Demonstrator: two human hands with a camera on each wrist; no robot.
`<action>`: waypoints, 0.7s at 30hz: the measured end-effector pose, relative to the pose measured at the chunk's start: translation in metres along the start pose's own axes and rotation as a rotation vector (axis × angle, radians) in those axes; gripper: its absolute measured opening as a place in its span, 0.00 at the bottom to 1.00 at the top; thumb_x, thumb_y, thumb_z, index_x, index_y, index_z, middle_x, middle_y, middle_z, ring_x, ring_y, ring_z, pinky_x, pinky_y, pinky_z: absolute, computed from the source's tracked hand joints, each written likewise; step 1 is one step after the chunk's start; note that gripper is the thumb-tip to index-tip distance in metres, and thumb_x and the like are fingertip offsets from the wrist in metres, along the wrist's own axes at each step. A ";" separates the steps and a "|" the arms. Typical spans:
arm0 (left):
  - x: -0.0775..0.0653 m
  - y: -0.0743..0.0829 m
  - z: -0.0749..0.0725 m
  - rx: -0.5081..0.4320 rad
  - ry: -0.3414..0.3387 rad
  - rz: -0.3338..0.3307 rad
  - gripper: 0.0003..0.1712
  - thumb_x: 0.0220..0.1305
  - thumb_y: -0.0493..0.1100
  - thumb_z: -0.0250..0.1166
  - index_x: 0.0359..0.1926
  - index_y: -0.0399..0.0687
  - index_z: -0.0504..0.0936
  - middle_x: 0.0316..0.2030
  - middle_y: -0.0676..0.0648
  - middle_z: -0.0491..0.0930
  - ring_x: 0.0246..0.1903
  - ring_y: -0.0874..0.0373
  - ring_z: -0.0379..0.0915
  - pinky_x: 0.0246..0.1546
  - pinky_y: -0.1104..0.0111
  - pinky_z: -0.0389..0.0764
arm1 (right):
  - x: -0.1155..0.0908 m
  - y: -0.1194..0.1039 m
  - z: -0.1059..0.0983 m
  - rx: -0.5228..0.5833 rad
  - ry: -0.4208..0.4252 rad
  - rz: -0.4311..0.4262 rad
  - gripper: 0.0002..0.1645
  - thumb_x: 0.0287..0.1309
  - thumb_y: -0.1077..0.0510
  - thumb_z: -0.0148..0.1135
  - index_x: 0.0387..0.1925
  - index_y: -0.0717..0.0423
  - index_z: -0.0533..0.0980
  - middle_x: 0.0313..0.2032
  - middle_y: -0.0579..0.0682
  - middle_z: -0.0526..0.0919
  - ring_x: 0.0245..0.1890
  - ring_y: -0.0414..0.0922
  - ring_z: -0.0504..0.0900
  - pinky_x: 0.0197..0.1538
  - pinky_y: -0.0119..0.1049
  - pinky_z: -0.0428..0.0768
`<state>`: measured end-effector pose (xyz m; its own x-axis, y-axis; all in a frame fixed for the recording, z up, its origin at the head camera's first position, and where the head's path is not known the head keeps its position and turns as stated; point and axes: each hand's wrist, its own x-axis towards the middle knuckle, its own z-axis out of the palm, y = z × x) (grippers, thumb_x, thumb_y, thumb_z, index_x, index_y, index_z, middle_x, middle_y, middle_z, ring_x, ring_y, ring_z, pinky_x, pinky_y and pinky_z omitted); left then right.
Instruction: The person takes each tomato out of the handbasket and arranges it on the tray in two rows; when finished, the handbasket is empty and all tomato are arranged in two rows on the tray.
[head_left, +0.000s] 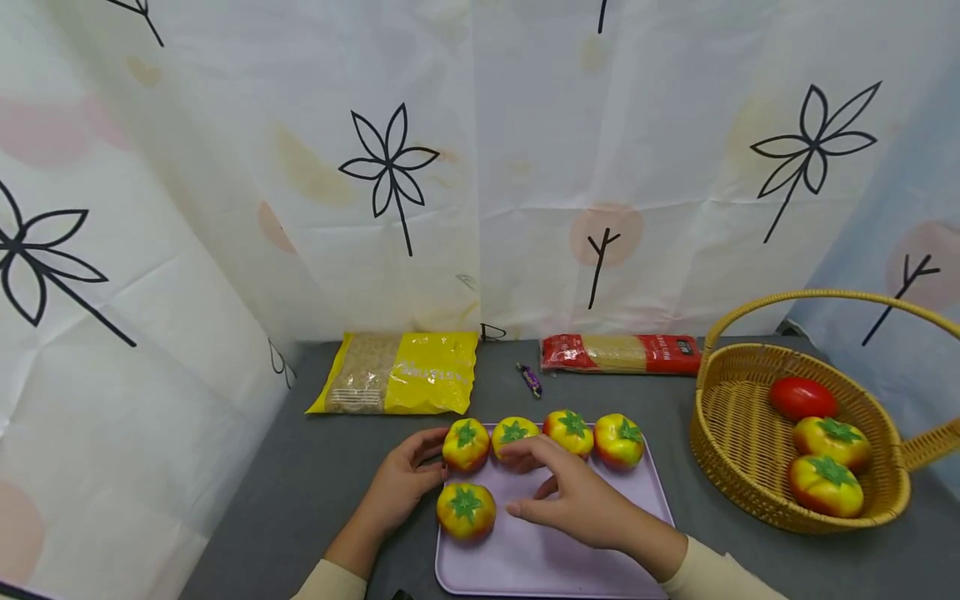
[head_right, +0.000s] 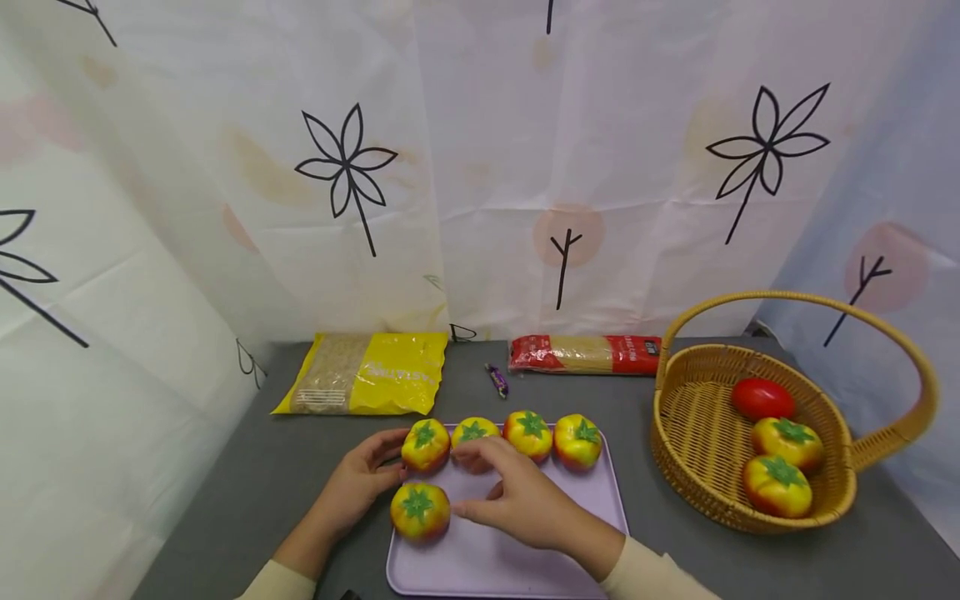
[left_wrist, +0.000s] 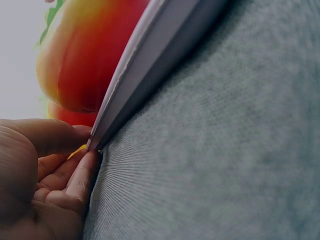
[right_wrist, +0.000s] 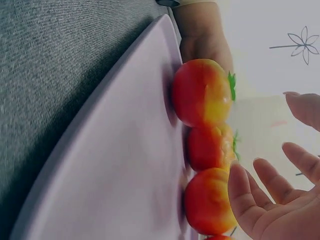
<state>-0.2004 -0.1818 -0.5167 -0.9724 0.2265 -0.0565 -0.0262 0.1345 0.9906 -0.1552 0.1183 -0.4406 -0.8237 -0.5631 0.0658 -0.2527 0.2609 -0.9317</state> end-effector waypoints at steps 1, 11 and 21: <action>0.000 0.000 0.000 -0.003 -0.002 0.002 0.33 0.69 0.28 0.71 0.73 0.34 0.75 0.69 0.35 0.77 0.70 0.38 0.73 0.63 0.58 0.81 | -0.001 -0.001 -0.002 -0.001 0.002 0.004 0.34 0.71 0.52 0.76 0.72 0.56 0.74 0.68 0.51 0.78 0.63 0.61 0.78 0.54 0.43 0.87; -0.002 0.001 0.000 0.002 -0.015 0.034 0.33 0.68 0.27 0.70 0.73 0.31 0.74 0.69 0.32 0.76 0.70 0.35 0.72 0.63 0.57 0.81 | -0.014 -0.013 -0.027 -0.014 0.098 -0.021 0.35 0.70 0.54 0.76 0.71 0.60 0.73 0.68 0.60 0.76 0.64 0.63 0.77 0.55 0.42 0.87; -0.001 0.001 -0.001 0.004 -0.011 0.007 0.34 0.68 0.28 0.72 0.73 0.33 0.75 0.70 0.34 0.76 0.70 0.37 0.73 0.64 0.57 0.80 | -0.032 -0.028 -0.057 -0.069 0.245 -0.104 0.30 0.71 0.59 0.73 0.70 0.54 0.74 0.65 0.57 0.79 0.62 0.64 0.79 0.54 0.41 0.87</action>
<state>-0.2001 -0.1826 -0.5160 -0.9700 0.2380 -0.0505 -0.0181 0.1366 0.9905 -0.1505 0.1734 -0.3966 -0.8876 -0.3853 0.2523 -0.3695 0.2690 -0.8894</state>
